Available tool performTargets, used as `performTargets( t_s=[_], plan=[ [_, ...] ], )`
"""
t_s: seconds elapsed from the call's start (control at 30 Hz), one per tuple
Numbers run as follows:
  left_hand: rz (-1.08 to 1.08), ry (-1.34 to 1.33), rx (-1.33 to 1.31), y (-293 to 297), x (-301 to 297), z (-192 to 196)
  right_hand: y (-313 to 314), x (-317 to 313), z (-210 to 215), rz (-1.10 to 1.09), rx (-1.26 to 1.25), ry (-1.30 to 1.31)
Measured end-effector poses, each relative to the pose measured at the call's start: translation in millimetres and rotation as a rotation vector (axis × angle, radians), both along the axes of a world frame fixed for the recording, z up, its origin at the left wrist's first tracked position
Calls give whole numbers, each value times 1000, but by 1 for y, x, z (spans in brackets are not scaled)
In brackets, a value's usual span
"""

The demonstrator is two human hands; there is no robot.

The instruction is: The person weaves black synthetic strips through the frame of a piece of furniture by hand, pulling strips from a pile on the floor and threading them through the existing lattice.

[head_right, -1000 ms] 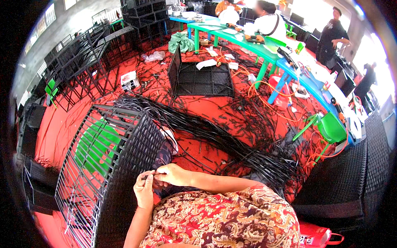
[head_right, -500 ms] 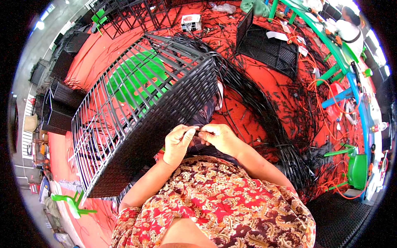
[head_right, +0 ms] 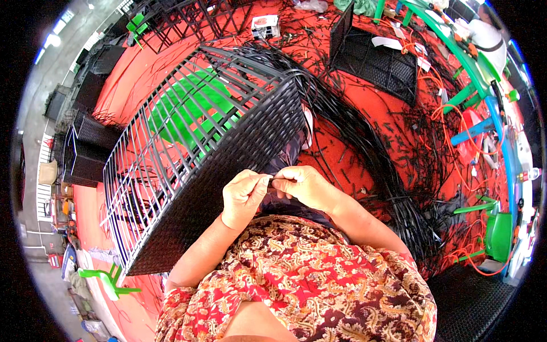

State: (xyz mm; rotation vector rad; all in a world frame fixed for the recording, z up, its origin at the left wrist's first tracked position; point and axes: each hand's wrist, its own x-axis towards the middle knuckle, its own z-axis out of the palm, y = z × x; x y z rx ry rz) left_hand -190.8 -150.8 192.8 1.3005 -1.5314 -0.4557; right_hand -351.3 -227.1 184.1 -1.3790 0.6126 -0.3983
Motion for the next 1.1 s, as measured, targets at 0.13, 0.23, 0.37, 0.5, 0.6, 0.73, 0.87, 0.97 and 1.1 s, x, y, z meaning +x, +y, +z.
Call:
performTargets(
  t_s=[0.13, 0.23, 0.37, 0.5, 0.6, 0.73, 0.87, 0.97, 1.1],
  plan=[
    [-68, -24, 83, -15, 12, 31, -25, -14, 32, -43, -185, 94],
    [36, -287, -58, -55, 38, 61, -66, -34, 51, -188, -352, 100],
    [202, -684, 22, -105, 78, 62, -112, -48, 72, -313, -463, 106],
    [175, -580, 194, -126, 83, 38, -147, -31, 82, -385, -567, 95],
    [163, -520, 112, -127, 78, 32, -170, -13, 77, -316, -642, 60],
    [51, -512, 41, -119, 63, 44, -175, 28, 80, -104, -731, 97],
    [73, -548, -8, -117, 59, 44, -184, 55, 71, -10, -1033, 228],
    [123, -626, -45, -115, 59, 43, -187, 54, 80, -4, -895, 202],
    [301, -644, -128, -129, 70, 53, -210, 43, 108, -4, -823, 225]
  ],
)
